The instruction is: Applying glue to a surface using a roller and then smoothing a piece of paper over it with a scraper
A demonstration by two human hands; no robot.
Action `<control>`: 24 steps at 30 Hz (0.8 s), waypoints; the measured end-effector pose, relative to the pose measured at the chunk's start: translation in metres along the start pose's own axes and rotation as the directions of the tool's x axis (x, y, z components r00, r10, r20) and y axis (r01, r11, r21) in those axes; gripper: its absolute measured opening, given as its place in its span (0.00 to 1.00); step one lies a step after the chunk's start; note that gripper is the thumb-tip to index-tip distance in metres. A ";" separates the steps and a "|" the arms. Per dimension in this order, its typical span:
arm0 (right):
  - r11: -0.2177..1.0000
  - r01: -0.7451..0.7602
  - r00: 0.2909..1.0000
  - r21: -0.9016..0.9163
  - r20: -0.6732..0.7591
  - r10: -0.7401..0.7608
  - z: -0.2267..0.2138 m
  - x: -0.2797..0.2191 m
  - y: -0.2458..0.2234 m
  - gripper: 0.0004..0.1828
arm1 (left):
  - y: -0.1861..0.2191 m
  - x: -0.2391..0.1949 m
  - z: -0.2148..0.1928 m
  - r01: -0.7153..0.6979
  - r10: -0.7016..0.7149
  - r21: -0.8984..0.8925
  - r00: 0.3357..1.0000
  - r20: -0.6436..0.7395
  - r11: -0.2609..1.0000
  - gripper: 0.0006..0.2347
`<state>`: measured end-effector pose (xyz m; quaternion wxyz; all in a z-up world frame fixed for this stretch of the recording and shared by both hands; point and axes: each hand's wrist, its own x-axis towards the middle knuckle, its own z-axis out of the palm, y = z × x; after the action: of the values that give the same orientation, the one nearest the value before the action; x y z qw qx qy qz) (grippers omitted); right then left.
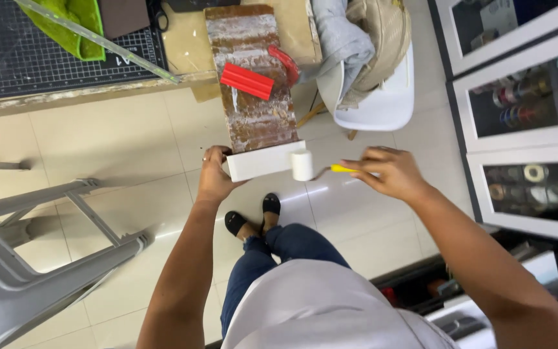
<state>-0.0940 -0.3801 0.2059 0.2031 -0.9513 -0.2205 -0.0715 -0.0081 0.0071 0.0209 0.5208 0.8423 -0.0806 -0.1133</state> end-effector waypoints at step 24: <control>0.953 -0.299 0.945 0.041 -0.125 0.302 0.161 0.402 0.068 0.19 | -0.040 -0.088 -0.050 0.228 -0.225 0.023 0.968 -0.109 0.973 0.51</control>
<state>0.3027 -0.2120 0.1267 0.2358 -0.9649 -0.0600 -0.0989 -0.0780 0.0898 0.0157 0.4931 0.8598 0.0417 -0.1261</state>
